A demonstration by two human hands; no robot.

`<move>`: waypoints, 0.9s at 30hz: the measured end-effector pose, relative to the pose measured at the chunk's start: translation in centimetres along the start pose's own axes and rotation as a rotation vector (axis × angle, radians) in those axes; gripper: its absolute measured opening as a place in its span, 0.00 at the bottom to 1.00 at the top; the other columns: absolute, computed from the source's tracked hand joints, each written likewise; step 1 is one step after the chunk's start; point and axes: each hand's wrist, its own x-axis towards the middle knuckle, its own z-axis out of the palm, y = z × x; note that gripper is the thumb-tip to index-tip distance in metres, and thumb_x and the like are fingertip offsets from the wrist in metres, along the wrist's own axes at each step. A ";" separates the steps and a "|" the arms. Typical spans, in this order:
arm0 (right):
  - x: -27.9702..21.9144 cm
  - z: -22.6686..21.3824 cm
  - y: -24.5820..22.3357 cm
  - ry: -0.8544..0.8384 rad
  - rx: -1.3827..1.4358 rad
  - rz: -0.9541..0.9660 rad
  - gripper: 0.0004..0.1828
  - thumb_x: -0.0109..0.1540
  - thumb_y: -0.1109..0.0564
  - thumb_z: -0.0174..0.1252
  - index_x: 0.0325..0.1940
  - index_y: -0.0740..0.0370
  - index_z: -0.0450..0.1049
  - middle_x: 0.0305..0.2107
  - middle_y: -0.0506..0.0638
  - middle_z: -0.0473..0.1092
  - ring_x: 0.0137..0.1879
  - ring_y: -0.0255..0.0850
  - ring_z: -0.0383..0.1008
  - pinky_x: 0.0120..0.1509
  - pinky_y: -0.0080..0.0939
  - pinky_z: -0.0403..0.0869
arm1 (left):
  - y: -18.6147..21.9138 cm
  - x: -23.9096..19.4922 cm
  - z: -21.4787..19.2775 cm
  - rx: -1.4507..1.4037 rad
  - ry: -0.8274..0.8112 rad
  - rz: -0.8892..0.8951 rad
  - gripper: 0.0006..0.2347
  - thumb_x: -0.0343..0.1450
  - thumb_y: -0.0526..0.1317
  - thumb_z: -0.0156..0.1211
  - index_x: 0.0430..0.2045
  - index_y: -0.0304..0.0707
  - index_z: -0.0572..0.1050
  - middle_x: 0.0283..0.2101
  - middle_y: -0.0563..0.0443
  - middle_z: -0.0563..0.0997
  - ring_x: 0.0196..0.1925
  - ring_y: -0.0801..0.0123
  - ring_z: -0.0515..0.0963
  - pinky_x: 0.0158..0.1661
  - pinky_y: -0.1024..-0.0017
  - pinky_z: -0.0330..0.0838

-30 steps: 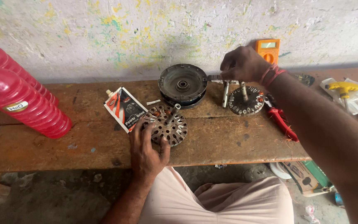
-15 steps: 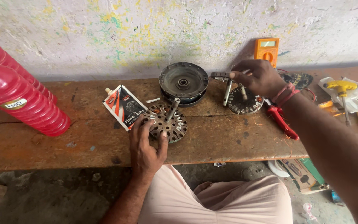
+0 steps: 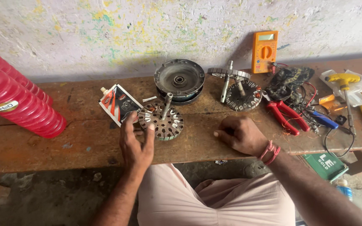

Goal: The person works on a disassembled electric motor rotor, using pliers to strip and trim copper wire ends and adjusting the commutator segments. The person handles the rotor and stator components on a wooden workbench.

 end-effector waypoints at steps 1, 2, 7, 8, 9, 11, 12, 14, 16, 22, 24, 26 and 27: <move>-0.3 0.2 0.2 0.033 0.016 0.032 0.12 0.59 0.55 0.67 0.26 0.65 0.75 0.19 0.56 0.71 0.23 0.46 0.71 0.29 0.46 0.69 | -0.1 0.4 0.0 0.005 -0.056 -0.106 0.25 0.72 0.44 0.62 0.61 0.27 0.68 0.52 0.34 0.79 0.48 0.58 0.81 0.43 0.67 0.79; -0.5 0.4 0.4 0.066 0.033 0.064 0.12 0.58 0.55 0.67 0.27 0.66 0.75 0.19 0.56 0.70 0.23 0.47 0.71 0.29 0.47 0.69 | -0.2 0.9 -0.1 0.010 -0.113 -0.211 0.24 0.73 0.46 0.61 0.61 0.29 0.69 0.45 0.38 0.82 0.42 0.62 0.83 0.40 0.70 0.79; -0.7 0.6 1.1 0.102 0.033 0.023 0.12 0.58 0.55 0.67 0.27 0.66 0.74 0.22 0.56 0.71 0.26 0.47 0.71 0.32 0.46 0.69 | -0.5 4.3 0.5 -0.152 -0.181 -0.638 0.22 0.73 0.49 0.60 0.52 0.28 0.72 0.33 0.45 0.83 0.28 0.66 0.81 0.27 0.66 0.75; -0.8 0.6 1.2 0.104 0.046 0.034 0.12 0.58 0.55 0.67 0.28 0.66 0.75 0.22 0.55 0.71 0.26 0.47 0.72 0.32 0.46 0.69 | -0.7 5.0 0.7 -0.258 -0.218 -0.761 0.21 0.73 0.49 0.61 0.47 0.25 0.74 0.33 0.45 0.82 0.28 0.66 0.80 0.26 0.64 0.72; -0.8 0.6 1.2 0.110 0.046 0.034 0.12 0.58 0.55 0.67 0.28 0.66 0.75 0.22 0.56 0.71 0.26 0.47 0.71 0.32 0.46 0.69 | -0.8 5.4 0.7 -0.364 -0.252 -0.884 0.20 0.73 0.49 0.62 0.43 0.23 0.76 0.33 0.46 0.81 0.28 0.66 0.79 0.25 0.62 0.69; -0.8 0.6 1.3 0.122 0.047 0.034 0.13 0.59 0.55 0.67 0.27 0.67 0.74 0.21 0.56 0.70 0.26 0.47 0.70 0.32 0.46 0.68 | -0.8 5.6 1.1 -0.242 -0.253 -0.790 0.18 0.73 0.49 0.63 0.40 0.26 0.78 0.32 0.46 0.82 0.30 0.68 0.79 0.30 0.64 0.74; -0.9 0.6 1.4 0.119 0.068 0.079 0.13 0.59 0.55 0.67 0.28 0.67 0.75 0.21 0.56 0.70 0.25 0.46 0.70 0.32 0.45 0.69 | -0.6 5.6 1.2 -0.181 -0.254 -0.742 0.16 0.73 0.48 0.63 0.38 0.28 0.79 0.32 0.46 0.83 0.31 0.69 0.79 0.32 0.65 0.76; -0.8 0.5 1.5 0.116 0.111 0.169 0.14 0.59 0.54 0.67 0.28 0.67 0.75 0.19 0.56 0.69 0.24 0.44 0.69 0.30 0.45 0.69 | 0.1 5.1 1.0 -0.109 -0.240 -0.480 0.15 0.74 0.48 0.61 0.36 0.30 0.79 0.31 0.46 0.84 0.31 0.66 0.80 0.33 0.62 0.75; -0.8 0.6 1.8 0.137 0.117 0.170 0.14 0.60 0.53 0.67 0.28 0.67 0.76 0.20 0.55 0.71 0.24 0.41 0.69 0.30 0.44 0.69 | 1.5 4.8 1.0 -0.034 -0.266 -0.313 0.14 0.75 0.48 0.58 0.36 0.33 0.79 0.30 0.48 0.84 0.29 0.65 0.80 0.32 0.60 0.75; -0.9 0.6 2.0 0.160 0.162 0.214 0.14 0.61 0.50 0.65 0.32 0.65 0.79 0.21 0.51 0.75 0.26 0.36 0.73 0.32 0.40 0.72 | 7.4 5.5 3.0 0.022 -0.474 0.024 0.11 0.75 0.47 0.56 0.39 0.38 0.79 0.28 0.50 0.83 0.27 0.66 0.83 0.28 0.61 0.77; -1.0 0.4 2.1 0.172 0.181 0.237 0.15 0.62 0.49 0.65 0.35 0.65 0.79 0.22 0.51 0.76 0.28 0.36 0.74 0.34 0.39 0.72 | 8.8 6.3 4.3 0.030 -0.608 0.084 0.09 0.75 0.44 0.56 0.38 0.38 0.79 0.29 0.50 0.84 0.26 0.63 0.82 0.27 0.60 0.76; -1.2 0.2 2.1 0.187 0.220 0.278 0.16 0.63 0.48 0.65 0.40 0.66 0.79 0.24 0.53 0.76 0.31 0.38 0.73 0.37 0.39 0.72 | 9.5 7.3 5.3 -0.042 -0.622 0.316 0.07 0.74 0.40 0.60 0.37 0.36 0.79 0.31 0.48 0.84 0.31 0.61 0.83 0.32 0.59 0.76; -1.3 0.1 2.2 0.190 0.321 0.229 0.19 0.63 0.47 0.64 0.45 0.67 0.76 0.29 0.53 0.76 0.35 0.38 0.74 0.41 0.39 0.73 | 9.6 7.6 5.8 -0.077 -0.629 0.432 0.06 0.74 0.38 0.62 0.37 0.34 0.79 0.32 0.46 0.84 0.33 0.59 0.83 0.35 0.58 0.76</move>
